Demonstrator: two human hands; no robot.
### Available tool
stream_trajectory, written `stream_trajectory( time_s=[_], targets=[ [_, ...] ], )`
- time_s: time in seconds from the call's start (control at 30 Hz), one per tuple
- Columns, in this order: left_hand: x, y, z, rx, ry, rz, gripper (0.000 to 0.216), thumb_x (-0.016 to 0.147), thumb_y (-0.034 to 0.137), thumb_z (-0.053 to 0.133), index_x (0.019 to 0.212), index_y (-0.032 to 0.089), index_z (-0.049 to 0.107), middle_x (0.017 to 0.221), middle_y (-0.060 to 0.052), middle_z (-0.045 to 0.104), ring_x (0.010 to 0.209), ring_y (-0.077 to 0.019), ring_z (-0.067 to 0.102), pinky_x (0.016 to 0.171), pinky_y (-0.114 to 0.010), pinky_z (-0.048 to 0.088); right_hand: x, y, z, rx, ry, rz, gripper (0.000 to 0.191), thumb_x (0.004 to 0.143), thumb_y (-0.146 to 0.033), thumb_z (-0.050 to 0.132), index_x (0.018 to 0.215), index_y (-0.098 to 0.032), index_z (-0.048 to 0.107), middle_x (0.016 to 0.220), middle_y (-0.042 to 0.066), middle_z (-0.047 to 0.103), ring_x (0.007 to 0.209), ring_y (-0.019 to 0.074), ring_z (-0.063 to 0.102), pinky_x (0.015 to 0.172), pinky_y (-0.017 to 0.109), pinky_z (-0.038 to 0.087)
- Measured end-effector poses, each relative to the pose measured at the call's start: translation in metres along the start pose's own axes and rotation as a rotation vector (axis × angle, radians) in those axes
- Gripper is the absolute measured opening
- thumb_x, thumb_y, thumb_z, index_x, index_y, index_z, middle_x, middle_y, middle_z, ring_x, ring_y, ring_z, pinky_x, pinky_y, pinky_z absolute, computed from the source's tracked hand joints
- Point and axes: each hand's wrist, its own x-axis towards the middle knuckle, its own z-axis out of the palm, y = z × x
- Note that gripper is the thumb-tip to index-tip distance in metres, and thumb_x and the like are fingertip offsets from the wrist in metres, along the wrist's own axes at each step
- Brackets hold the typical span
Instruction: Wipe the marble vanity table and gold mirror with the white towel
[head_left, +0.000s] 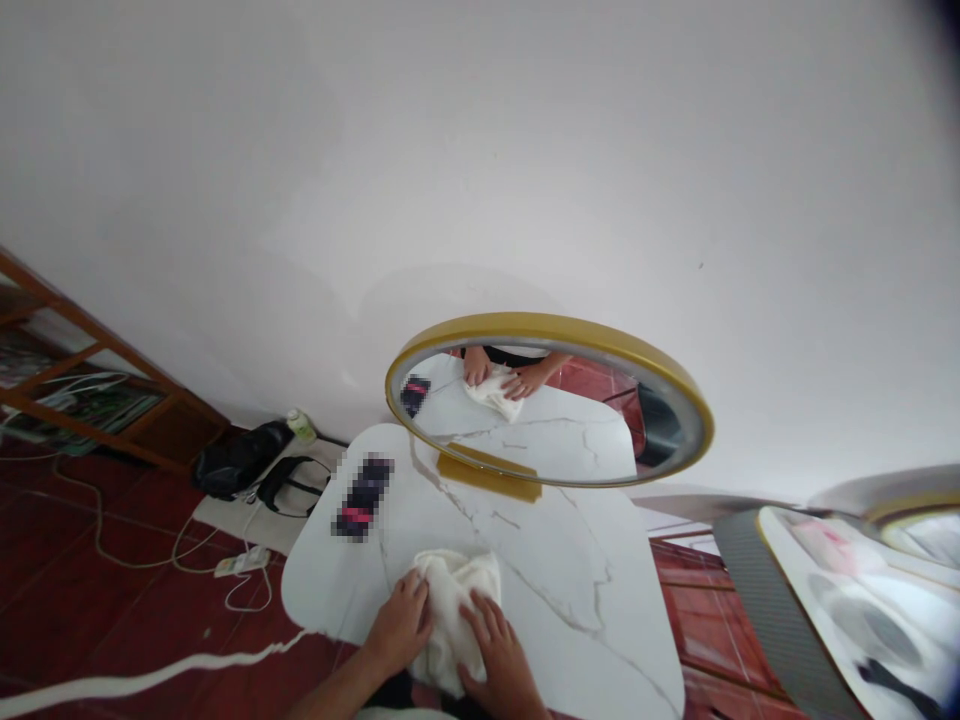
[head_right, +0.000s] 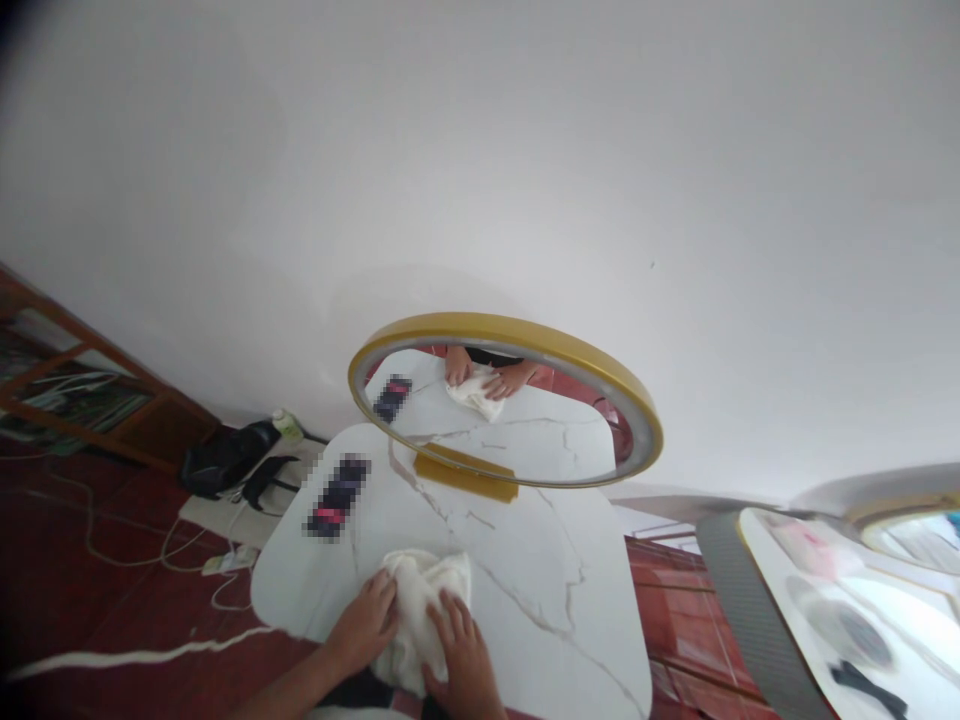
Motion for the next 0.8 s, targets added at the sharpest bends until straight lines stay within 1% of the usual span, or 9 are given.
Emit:
stream_trajectory(
  time_s=[0.1, 0.17, 0.27, 0.3, 0.37, 0.47, 0.6, 0.7, 0.8],
  targets=[
    [0.004, 0.018, 0.002, 0.036, -0.004, 0.029, 0.051, 0.082, 0.034, 0.044, 0.129, 0.016, 0.046, 0.140, -0.014, 0.038, 0.125, -0.0307, 0.037, 0.102, -0.043, 0.033, -0.016, 0.005, -0.007, -0.028, 0.024, 0.042, 0.082, 0.070, -0.035, 0.059, 0.142, -0.034, 0.021, 0.151, -0.004, 0.012, 0.137, 0.0307, 0.016, 0.108, 0.043, 0.026],
    [0.005, 0.023, -0.003, 0.075, -0.002, 0.094, 0.052, 0.081, 0.033, 0.046, 0.131, 0.019, 0.045, 0.143, -0.012, 0.034, 0.128, -0.0330, 0.033, 0.106, -0.049, 0.026, -0.021, 0.002, -0.010, -0.036, 0.043, 0.049, 0.084, 0.069, -0.038, 0.061, 0.142, -0.036, 0.020, 0.152, -0.004, 0.008, 0.137, 0.0324, 0.013, 0.109, 0.047, 0.022],
    [0.006, 0.023, -0.012, 0.093, -0.049, 0.292, 0.054, 0.082, 0.032, 0.047, 0.135, 0.028, 0.039, 0.149, -0.004, 0.027, 0.134, -0.0308, 0.023, 0.111, -0.051, 0.017, -0.019, -0.003, -0.011, -0.012, 0.050, 0.047, 0.088, 0.069, -0.044, 0.063, 0.143, -0.037, 0.015, 0.152, -0.004, 0.002, 0.138, 0.0334, 0.009, 0.110, 0.049, 0.019],
    [0.006, 0.021, -0.013, 0.090, -0.076, 0.347, 0.057, 0.082, 0.032, 0.048, 0.137, 0.031, 0.035, 0.150, -0.001, 0.024, 0.135, -0.0296, 0.022, 0.111, -0.050, 0.017, -0.017, -0.004, -0.011, 0.000, 0.047, 0.048, 0.089, 0.069, -0.045, 0.063, 0.143, -0.036, 0.014, 0.152, -0.004, 0.001, 0.138, 0.0331, 0.009, 0.110, 0.048, 0.019],
    [0.008, 0.015, -0.012, 0.088, -0.117, 0.393, 0.065, 0.080, 0.030, 0.052, 0.140, 0.035, 0.027, 0.151, 0.002, 0.019, 0.136, -0.0284, 0.021, 0.111, -0.047, 0.020, -0.012, -0.005, -0.010, 0.017, 0.045, 0.052, 0.089, 0.071, -0.044, 0.061, 0.144, -0.034, 0.011, 0.152, -0.003, 0.000, 0.138, 0.0325, 0.009, 0.110, 0.047, 0.020],
    [0.014, 0.007, -0.003, 0.113, -0.122, 0.371, 0.075, 0.078, 0.020, 0.053, 0.142, 0.036, 0.019, 0.152, 0.004, 0.014, 0.137, -0.0269, 0.018, 0.111, -0.044, 0.024, -0.002, -0.001, -0.010, 0.022, 0.050, 0.035, 0.086, 0.075, -0.041, 0.058, 0.144, -0.033, 0.008, 0.152, -0.002, -0.003, 0.138, 0.0320, 0.008, 0.111, 0.048, 0.017],
    [0.030, 0.000, 0.005, 0.141, -0.046, 0.337, 0.079, 0.076, 0.011, 0.048, 0.143, 0.038, 0.016, 0.153, 0.006, 0.013, 0.138, -0.0239, 0.015, 0.112, -0.042, 0.023, 0.017, 0.004, -0.014, 0.014, 0.082, 0.043, 0.085, 0.075, -0.039, 0.057, 0.144, -0.033, 0.007, 0.152, -0.002, -0.005, 0.138, 0.0312, 0.006, 0.111, 0.050, 0.015],
    [0.048, 0.000, -0.003, 0.144, -0.008, 0.331, 0.079, 0.075, 0.009, 0.046, 0.143, 0.036, 0.017, 0.153, 0.006, 0.013, 0.138, -0.0232, 0.014, 0.112, -0.042, 0.022, 0.036, 0.007, -0.023, -0.016, 0.119, 0.049, 0.085, 0.074, -0.033, 0.056, 0.144, -0.032, 0.007, 0.152, -0.002, -0.004, 0.138, 0.0297, 0.006, 0.111, 0.049, 0.016],
    [0.070, 0.002, -0.021, 0.160, -0.006, 0.313, 0.080, 0.072, 0.006, 0.044, 0.143, 0.033, 0.018, 0.152, 0.005, 0.015, 0.138, -0.0223, 0.014, 0.112, -0.041, 0.021, 0.059, 0.010, -0.038, -0.046, 0.144, 0.053, 0.087, 0.073, -0.030, 0.056, 0.144, -0.031, 0.007, 0.152, -0.002, -0.004, 0.138, 0.0287, 0.007, 0.111, 0.047, 0.016]
  ],
)
